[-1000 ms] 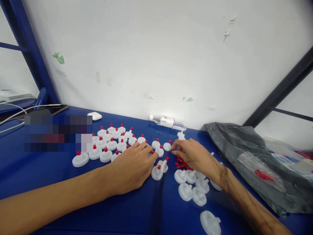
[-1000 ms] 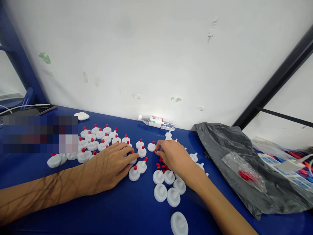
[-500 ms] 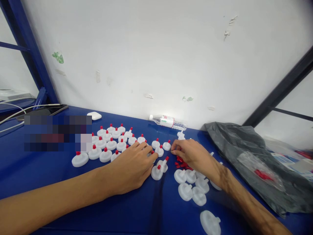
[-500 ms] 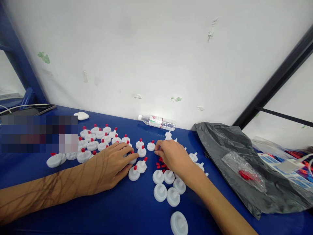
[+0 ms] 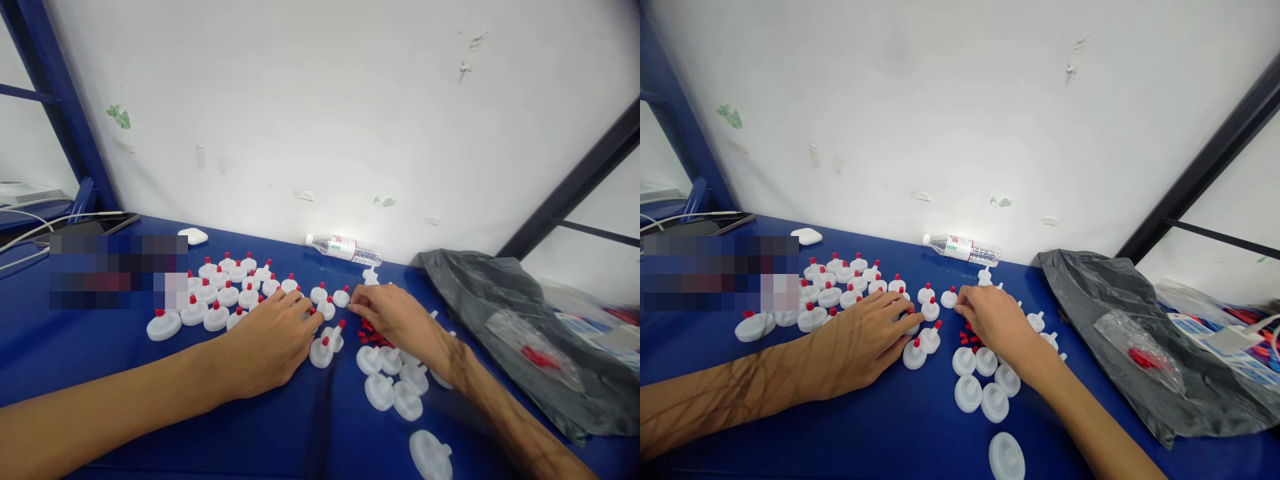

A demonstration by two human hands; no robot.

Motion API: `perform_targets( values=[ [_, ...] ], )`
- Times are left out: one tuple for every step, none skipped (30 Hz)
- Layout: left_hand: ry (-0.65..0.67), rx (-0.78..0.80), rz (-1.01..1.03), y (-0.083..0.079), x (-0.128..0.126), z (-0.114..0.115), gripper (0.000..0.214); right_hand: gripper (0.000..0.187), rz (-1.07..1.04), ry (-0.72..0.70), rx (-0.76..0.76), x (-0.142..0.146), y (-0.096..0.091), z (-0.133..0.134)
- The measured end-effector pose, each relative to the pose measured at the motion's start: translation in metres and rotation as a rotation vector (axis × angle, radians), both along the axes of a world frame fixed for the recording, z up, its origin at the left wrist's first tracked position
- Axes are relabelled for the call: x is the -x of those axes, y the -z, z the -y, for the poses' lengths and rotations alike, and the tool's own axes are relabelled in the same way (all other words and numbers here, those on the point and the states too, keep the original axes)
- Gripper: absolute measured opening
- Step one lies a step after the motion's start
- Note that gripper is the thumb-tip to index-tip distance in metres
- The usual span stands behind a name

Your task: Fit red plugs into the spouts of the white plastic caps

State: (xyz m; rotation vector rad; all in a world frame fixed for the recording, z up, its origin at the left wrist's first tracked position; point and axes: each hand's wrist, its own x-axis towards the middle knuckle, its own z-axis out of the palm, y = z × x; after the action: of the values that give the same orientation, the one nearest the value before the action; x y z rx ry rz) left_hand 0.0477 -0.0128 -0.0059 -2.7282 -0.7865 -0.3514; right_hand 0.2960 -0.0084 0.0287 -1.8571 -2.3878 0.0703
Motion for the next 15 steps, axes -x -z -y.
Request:
perform_targets(
  values=[
    [0.000, -0.001, -0.001, -0.0001, -0.0001, -0.0001, 0.025, 0.016, 0.001, 0.001, -0.001, 0.0000, 0.0004, -0.0003],
    [-0.002, -0.002, -0.002, -0.0003, -0.0002, -0.0001, 0.025, 0.016, 0.002, 0.003, -0.003, 0.0000, 0.0008, -0.0006],
    [-0.002, -0.002, -0.003, -0.0006, -0.0003, 0.0000, 0.025, 0.016, 0.004, 0.005, -0.004, 0.0002, 0.0013, -0.0008],
    [-0.002, -0.002, -0.004, -0.0010, -0.0004, 0.0001, 0.024, 0.016, 0.005, 0.009, -0.005, 0.0004, 0.0019, -0.0009],
    [-0.001, -0.001, -0.006, -0.0015, -0.0004, 0.0003, 0.024, 0.016, 0.007, 0.013, -0.003, 0.0006, 0.0024, -0.0009],
    [0.000, -0.001, -0.007, -0.0020, -0.0005, 0.0006, 0.023, 0.017, 0.009, 0.018, -0.003, 0.0009, 0.0030, -0.0008],
    [0.000, -0.001, -0.008, -0.0023, -0.0005, 0.0009, 0.023, 0.018, 0.011, 0.024, -0.003, 0.0011, 0.0034, -0.0007],
    [-0.001, -0.001, -0.009, -0.0025, -0.0005, 0.0011, 0.023, 0.019, 0.013, 0.030, -0.003, 0.0014, 0.0038, -0.0006],
    [-0.002, -0.002, -0.008, -0.0025, -0.0004, 0.0012, 0.023, 0.020, 0.016, 0.035, -0.004, 0.0016, 0.0040, -0.0005],
    [-0.003, -0.002, -0.008, -0.0023, -0.0003, 0.0012, 0.023, 0.021, 0.021, 0.039, -0.005, 0.0018, 0.0041, -0.0004],
    [-0.003, -0.003, -0.007, -0.0019, -0.0002, 0.0012, 0.023, 0.021, 0.026, 0.042, -0.006, 0.0019, 0.0041, -0.0003],
    [-0.002, -0.002, -0.007, -0.0015, -0.0001, 0.0010, 0.023, 0.021, 0.030, 0.044, -0.009, 0.0019, 0.0041, -0.0003],
    [-0.001, -0.001, -0.007, -0.0011, -0.0001, 0.0007, 0.023, 0.021, 0.033, 0.042, -0.010, 0.0017, 0.0040, -0.0004],
    [0.001, 0.000, -0.008, -0.0007, 0.0000, 0.0004, 0.023, 0.021, 0.036, 0.039, -0.012, 0.0016, 0.0040, -0.0005],
    [0.002, 0.002, -0.010, -0.0004, 0.0000, 0.0002, 0.024, 0.021, 0.036, 0.037, -0.016, 0.0013, 0.0041, -0.0005]
  ],
)
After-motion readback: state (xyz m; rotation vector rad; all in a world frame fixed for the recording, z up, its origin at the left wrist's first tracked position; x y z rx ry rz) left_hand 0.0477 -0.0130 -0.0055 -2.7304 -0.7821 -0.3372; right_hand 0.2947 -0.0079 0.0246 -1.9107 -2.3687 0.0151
